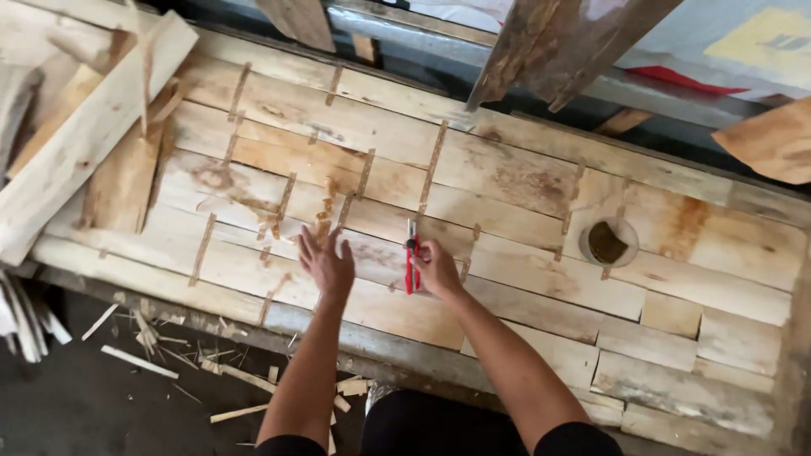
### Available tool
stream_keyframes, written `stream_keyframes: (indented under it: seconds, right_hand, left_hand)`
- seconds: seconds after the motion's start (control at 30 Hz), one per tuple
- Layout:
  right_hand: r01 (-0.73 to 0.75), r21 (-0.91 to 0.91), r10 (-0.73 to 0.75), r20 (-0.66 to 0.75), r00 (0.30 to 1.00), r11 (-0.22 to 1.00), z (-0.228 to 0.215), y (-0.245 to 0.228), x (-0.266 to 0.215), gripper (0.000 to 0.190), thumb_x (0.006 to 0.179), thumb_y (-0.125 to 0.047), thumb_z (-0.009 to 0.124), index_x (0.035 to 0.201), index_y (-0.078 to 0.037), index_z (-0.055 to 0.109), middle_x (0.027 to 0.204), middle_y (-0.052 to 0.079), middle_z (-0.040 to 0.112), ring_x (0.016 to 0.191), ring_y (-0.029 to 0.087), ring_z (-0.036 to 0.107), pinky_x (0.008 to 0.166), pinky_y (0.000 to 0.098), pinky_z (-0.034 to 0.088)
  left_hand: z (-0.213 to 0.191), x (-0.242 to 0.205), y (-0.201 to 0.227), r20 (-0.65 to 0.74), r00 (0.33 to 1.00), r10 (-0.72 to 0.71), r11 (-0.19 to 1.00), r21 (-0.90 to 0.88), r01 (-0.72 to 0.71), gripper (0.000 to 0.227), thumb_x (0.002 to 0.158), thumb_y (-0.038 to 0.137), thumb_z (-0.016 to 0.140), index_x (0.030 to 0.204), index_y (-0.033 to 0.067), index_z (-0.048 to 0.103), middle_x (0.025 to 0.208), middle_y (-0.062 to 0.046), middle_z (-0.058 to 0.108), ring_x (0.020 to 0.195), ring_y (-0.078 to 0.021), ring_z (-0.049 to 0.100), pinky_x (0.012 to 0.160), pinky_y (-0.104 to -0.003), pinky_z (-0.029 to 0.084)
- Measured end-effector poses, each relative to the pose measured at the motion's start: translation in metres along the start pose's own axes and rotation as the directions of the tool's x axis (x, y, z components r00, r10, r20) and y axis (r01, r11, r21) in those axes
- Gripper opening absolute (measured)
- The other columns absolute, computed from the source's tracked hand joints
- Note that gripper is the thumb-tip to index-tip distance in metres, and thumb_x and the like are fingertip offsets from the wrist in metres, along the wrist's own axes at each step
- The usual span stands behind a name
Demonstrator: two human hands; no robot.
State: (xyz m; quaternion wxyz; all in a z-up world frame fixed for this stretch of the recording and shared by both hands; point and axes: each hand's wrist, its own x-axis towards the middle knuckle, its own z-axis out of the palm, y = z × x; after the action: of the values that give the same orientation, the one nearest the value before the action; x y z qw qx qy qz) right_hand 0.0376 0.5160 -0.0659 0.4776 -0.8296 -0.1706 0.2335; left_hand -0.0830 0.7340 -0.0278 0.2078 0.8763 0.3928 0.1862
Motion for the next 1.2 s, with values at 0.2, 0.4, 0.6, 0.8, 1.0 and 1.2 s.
stream_keyframes:
  seconds: [0.2, 0.4, 0.6, 0.8, 1.0, 1.2]
  right_hand:
    - [-0.071, -0.137, 0.052, -0.137, 0.989, 0.988, -0.011, -0.043, -0.005, 0.03, 0.089, -0.017, 0.078, 0.112, -0.003, 0.064, 0.093, 0.015, 0.073, 0.081, 0.027, 0.073, 0.073, 0.038, 0.058]
    - [0.162, 0.005, -0.162, -0.049, 0.986, 0.987, -0.02, -0.061, -0.021, 0.017, 0.102, -0.012, 0.064, 0.116, -0.005, 0.065, 0.106, 0.014, 0.074, 0.095, 0.028, 0.075, 0.081, 0.0377, 0.061]
    - [0.38, -0.056, -0.37, 0.136, 0.919, 0.923, -0.038, -0.148, -0.039, 0.058, 0.08, 0.005, 0.06, 0.137, -0.007, 0.058, 0.122, 0.02, 0.064, 0.107, 0.033, 0.063, 0.098, 0.0411, 0.051]
    - [0.374, -0.215, -0.357, 0.117, 0.927, 0.902, -0.072, -0.138, -0.052, 0.028, 0.084, -0.005, 0.071, 0.111, -0.007, 0.066, 0.082, 0.011, 0.067, 0.084, 0.031, 0.064, 0.088, 0.0465, 0.049]
    - [0.347, -0.255, -0.364, -0.023, 0.931, 0.903, -0.088, -0.096, -0.07, 0.009, 0.086, -0.007, 0.069, 0.095, -0.006, 0.068, 0.084, 0.011, 0.068, 0.084, 0.033, 0.062, 0.077, 0.0455, 0.05]
    - [0.007, 0.016, -0.007, 0.007, 1.0, 1.0, -0.103, -0.09, -0.084, 0.019, 0.094, -0.019, 0.073, 0.1, -0.003, 0.065, 0.084, 0.01, 0.07, 0.076, 0.024, 0.069, 0.068, 0.0353, 0.054]
  left_hand:
    - [0.008, 0.022, -0.023, 0.159, 0.986, -0.057, 0.996, 0.081, 0.044, 0.041, 0.092, 0.028, 0.068, 0.133, 0.0181, 0.067, 0.146, -0.009, 0.054, 0.145, -0.0322, 0.036, 0.114, -0.07, 0.011]
    - [-0.012, 0.015, 0.012, 0.138, 0.964, 0.228, 0.969, -0.124, -0.212, 0.016, 0.094, 0.014, 0.064, 0.106, 0.0181, 0.074, 0.113, 0.0, 0.073, 0.108, -0.0225, 0.065, 0.115, -0.056, 0.033]
    - [-0.049, -0.02, 0.079, 0.189, 0.815, 0.548, 0.783, -0.457, -0.421, 0.014, 0.084, 0.003, 0.064, 0.095, 0.0114, 0.062, 0.093, -0.006, 0.069, 0.094, -0.0274, 0.067, 0.096, -0.045, 0.046]
    - [-0.037, -0.044, 0.093, 0.314, 0.835, 0.452, 0.805, -0.546, -0.23, 0.018, 0.089, 0.005, 0.062, 0.107, 0.0082, 0.058, 0.091, -0.007, 0.07, 0.079, -0.0309, 0.067, 0.082, -0.048, 0.047]
    - [-0.038, -0.045, 0.12, 0.33, 0.784, 0.526, 0.775, -0.565, -0.283, 0.015, 0.093, 0.013, 0.068, 0.107, 0.0092, 0.068, 0.093, -0.012, 0.071, 0.08, -0.0364, 0.067, 0.074, -0.048, 0.051]
    - [-0.028, -0.059, 0.142, 0.322, 0.763, 0.561, 0.763, -0.559, -0.325, 0.008, 0.093, 0.013, 0.069, 0.097, 0.0089, 0.075, 0.091, -0.01, 0.073, 0.083, -0.034, 0.068, 0.077, -0.047, 0.051]
